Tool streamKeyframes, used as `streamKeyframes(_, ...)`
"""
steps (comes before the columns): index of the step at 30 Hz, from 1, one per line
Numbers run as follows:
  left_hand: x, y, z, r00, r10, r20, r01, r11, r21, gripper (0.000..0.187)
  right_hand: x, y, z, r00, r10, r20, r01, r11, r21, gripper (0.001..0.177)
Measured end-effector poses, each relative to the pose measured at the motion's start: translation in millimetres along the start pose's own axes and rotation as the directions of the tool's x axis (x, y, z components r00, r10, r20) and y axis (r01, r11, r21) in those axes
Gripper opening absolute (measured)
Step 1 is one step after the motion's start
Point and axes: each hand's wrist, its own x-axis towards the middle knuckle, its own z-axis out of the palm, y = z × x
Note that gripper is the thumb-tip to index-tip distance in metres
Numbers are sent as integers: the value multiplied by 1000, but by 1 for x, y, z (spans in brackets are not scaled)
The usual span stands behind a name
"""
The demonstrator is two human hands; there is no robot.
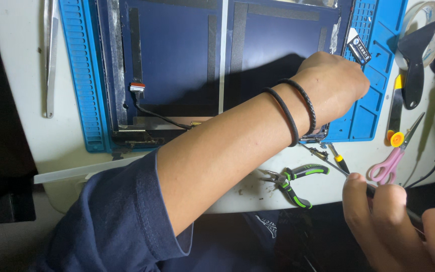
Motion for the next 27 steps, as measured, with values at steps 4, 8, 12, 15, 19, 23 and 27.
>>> streamKeyframes(4, 1, -3, 2, 1000, 22, -19, -22, 1000, 0, 25, 0, -2, -5, 994, -63, 86, 67, 997, -44, 35)
streamKeyframes(8, -2, -3, -1, 1000, 23, 4, -23, 1000, -10, 31, 0, -6, 5, 998, -68, -13, 66, 991, -116, 24)
streamKeyframes(12, 4, -3, 4, 999, 26, -34, -26, 1000, -8, 31, 6, 6, 5, 949, -308, -66, 295, 943, -157, 25)
streamKeyframes(15, 0, -1, 2, 999, 24, -26, -24, 1000, 14, 32, 11, -4, -10, 999, 6, 38, 2, 974, -226, 33)
streamKeyframes(19, 5, -1, 4, 1000, 16, -17, -16, 1000, 20, 30, 30, 8, -11, 993, 66, 96, -38, 962, -270, 32)
streamKeyframes(23, 7, -2, 3, 1000, 5, -9, -5, 1000, 12, 23, 56, 36, -17, 985, -170, -15, 167, 978, -128, 27)
streamKeyframes(27, 7, -2, 3, 1000, 9, -3, -9, 999, 31, 26, 70, 40, -29, 988, -147, 38, 149, 986, -71, 30)
